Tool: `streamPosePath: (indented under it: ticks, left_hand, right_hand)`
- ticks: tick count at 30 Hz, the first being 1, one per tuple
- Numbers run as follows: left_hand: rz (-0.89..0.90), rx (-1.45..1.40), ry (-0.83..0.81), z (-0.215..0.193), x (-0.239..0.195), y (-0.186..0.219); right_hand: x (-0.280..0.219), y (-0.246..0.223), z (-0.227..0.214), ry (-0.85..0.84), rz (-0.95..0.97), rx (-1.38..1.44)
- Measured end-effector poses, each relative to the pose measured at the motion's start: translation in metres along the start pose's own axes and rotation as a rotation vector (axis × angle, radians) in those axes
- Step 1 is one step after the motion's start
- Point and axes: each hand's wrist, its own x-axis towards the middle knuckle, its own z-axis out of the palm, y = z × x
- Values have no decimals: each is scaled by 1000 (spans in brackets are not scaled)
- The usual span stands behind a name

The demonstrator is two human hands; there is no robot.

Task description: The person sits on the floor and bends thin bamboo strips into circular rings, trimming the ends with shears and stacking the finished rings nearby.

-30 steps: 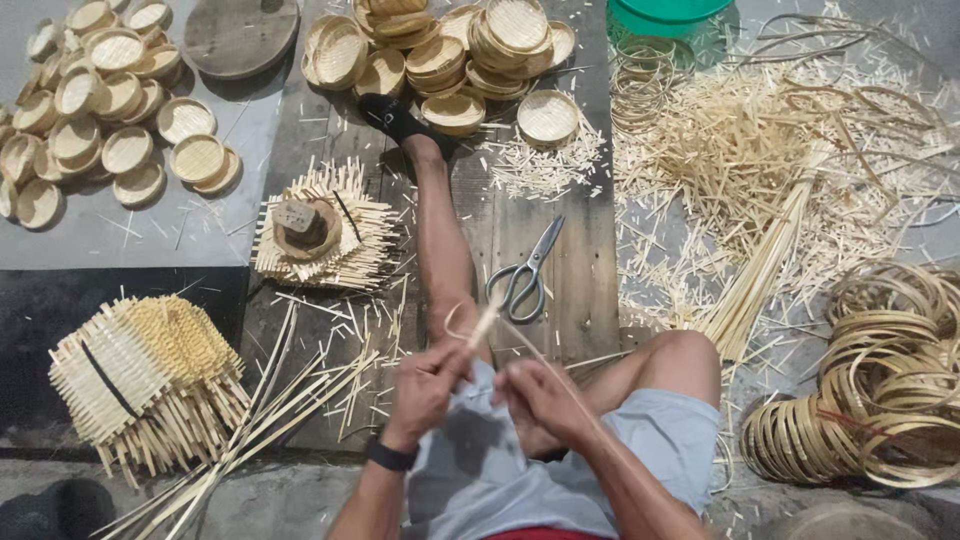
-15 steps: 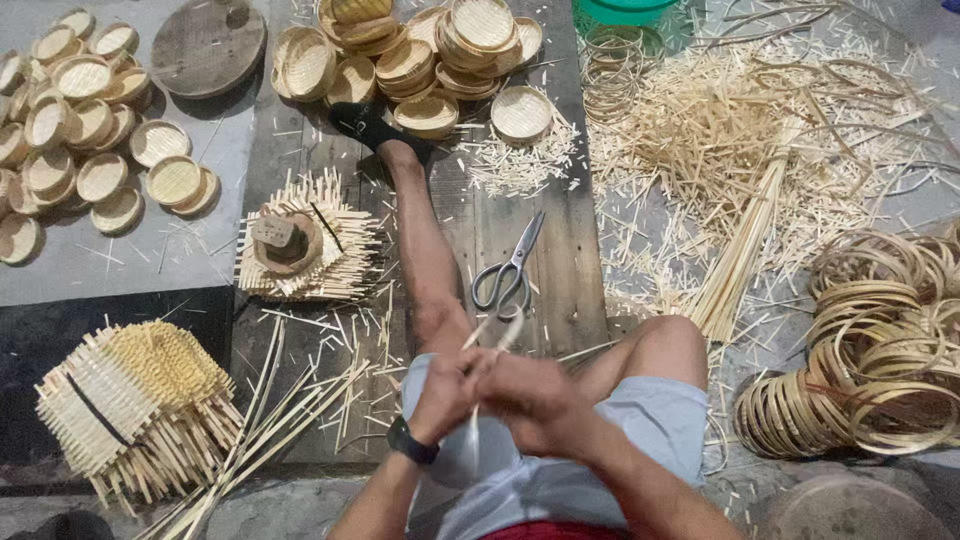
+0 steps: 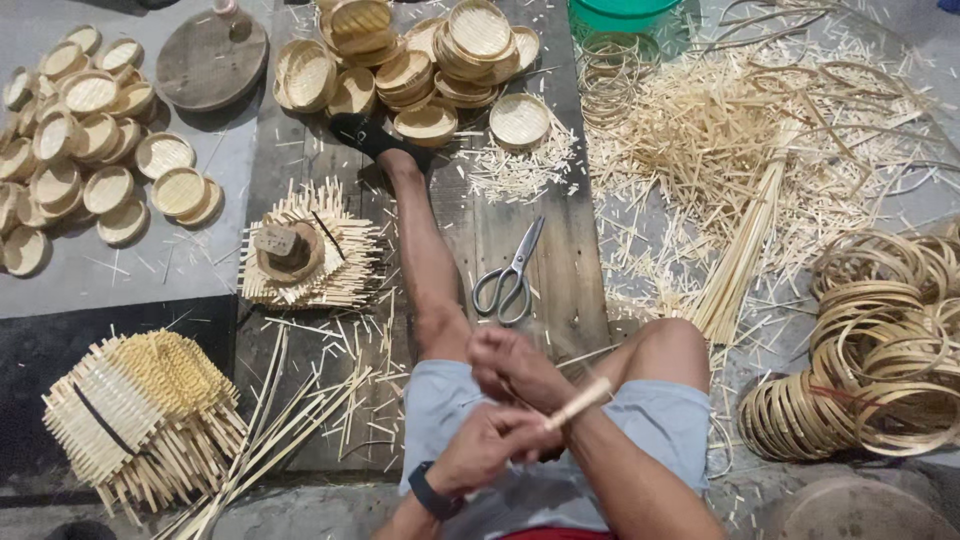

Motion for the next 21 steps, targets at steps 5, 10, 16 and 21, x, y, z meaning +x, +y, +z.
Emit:
streamPosePath:
  ticks: [5,10,16,21]
  left_hand:
    - [233,406,539,-52,-11,21]
    - [464,950,509,-44,1,6]
    - [289,391,630,-54,4,-17]
    - [176,-498,401,-69,3,-31]
  right_hand:
    - [-23,-25,43,273,-100,-1117]
    - [-32,-59,92,244,-509,-1568]
    - [-38,-70,111,-61,-424,-1405]
    - [-42,-66,106,-55,-435,-1551]
